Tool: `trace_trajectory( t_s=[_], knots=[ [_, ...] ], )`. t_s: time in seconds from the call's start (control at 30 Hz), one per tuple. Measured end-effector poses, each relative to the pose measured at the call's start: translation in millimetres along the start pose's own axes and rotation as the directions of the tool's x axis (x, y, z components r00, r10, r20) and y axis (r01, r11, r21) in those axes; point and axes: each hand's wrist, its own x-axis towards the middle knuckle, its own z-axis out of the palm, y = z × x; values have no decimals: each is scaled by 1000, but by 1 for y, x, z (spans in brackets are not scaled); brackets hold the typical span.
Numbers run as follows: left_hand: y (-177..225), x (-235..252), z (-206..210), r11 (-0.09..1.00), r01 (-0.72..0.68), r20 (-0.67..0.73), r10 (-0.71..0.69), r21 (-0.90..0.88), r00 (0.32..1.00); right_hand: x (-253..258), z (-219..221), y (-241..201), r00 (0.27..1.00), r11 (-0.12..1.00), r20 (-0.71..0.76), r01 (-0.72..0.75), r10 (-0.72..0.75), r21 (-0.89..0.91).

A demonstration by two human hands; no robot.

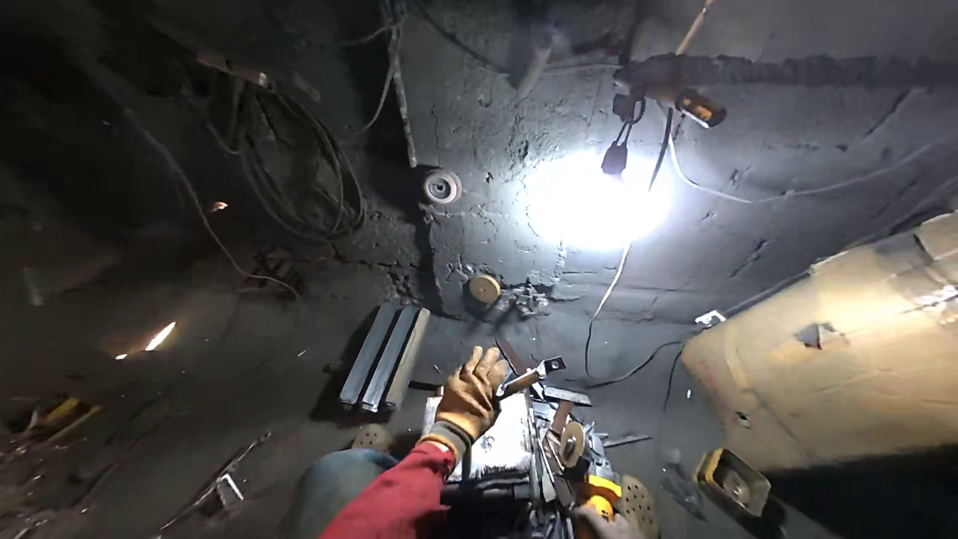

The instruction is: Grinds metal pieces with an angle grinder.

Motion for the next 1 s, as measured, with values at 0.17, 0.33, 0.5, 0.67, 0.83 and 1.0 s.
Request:
trace_trajectory(
  t_s=[0.17,0.33,0.5,0.67,0.83,1.0],
  knots=[
    [43,-28,28,976,216,468,-199,16,861,0,-2,9,998,999,-39,-46,45,-15],
    [41,-92,119,945,316,684,-283,80,673,14,-2,36,989,981,-23,-151,149,-124],
    [39,-102,147,958,251,748,-268,140,607,16,-3,54,957,939,39,-274,288,-207],
    [42,-86,150,962,238,779,-249,132,575,26,1,56,937,921,66,-323,344,-217],
    [46,-85,150,955,267,787,-266,134,557,32,5,57,922,911,112,-339,372,-236],
    [49,-86,153,952,264,792,-280,155,543,34,9,57,910,895,130,-346,393,-282]
  ],
)
